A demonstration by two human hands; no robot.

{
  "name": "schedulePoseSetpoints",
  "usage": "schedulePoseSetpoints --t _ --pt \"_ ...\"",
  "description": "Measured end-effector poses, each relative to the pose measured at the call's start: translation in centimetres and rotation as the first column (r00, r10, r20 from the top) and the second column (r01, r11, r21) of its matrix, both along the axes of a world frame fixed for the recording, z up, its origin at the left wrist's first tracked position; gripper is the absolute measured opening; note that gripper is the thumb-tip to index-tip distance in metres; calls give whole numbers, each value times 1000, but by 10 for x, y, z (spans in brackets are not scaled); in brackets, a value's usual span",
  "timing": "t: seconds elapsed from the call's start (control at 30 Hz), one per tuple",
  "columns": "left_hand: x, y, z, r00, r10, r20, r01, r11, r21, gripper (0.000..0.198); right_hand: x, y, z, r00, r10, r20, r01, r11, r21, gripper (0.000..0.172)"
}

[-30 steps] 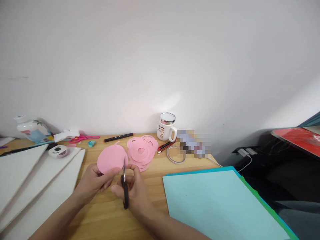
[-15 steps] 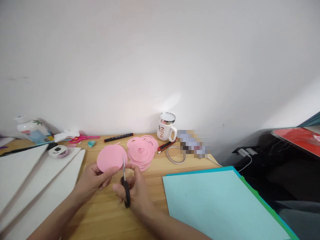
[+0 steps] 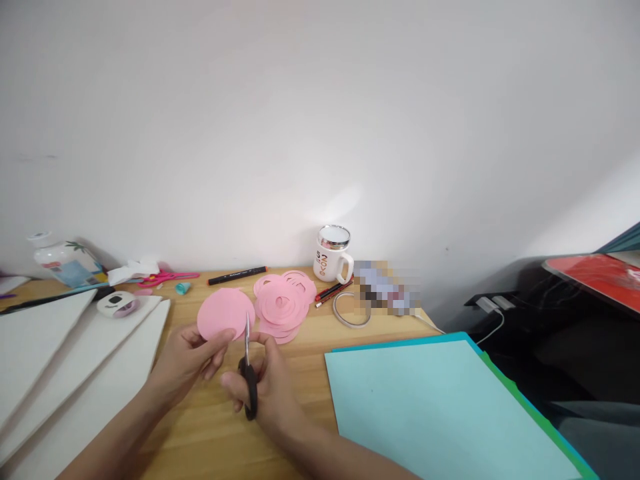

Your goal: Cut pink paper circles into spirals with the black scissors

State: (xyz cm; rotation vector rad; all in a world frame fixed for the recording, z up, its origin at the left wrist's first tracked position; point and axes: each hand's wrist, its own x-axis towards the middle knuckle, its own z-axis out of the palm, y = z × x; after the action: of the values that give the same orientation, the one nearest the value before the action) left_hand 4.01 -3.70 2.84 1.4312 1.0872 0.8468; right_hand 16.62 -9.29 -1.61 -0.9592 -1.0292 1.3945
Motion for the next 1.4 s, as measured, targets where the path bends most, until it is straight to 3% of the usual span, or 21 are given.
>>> schedulePoseSetpoints --t 0.3,0.6,0.9,1.4 --pt "1 -2 4 998 -53 -42 53 999 -3 39 3 1 10 993 -14 -121 16 1000 14 57" --pt "0 -2 5 998 -47 -42 48 999 22 39 3 3 1 997 -9 -72 11 1000 26 52" --pt "-2 -1 5 999 -38 -19 38 999 15 37 3 2 7 999 -43 16 43 999 27 46" --pt "-3 1 5 1000 2 -3 -2 999 52 36 4 2 1 999 -14 -40 14 1000 5 48"
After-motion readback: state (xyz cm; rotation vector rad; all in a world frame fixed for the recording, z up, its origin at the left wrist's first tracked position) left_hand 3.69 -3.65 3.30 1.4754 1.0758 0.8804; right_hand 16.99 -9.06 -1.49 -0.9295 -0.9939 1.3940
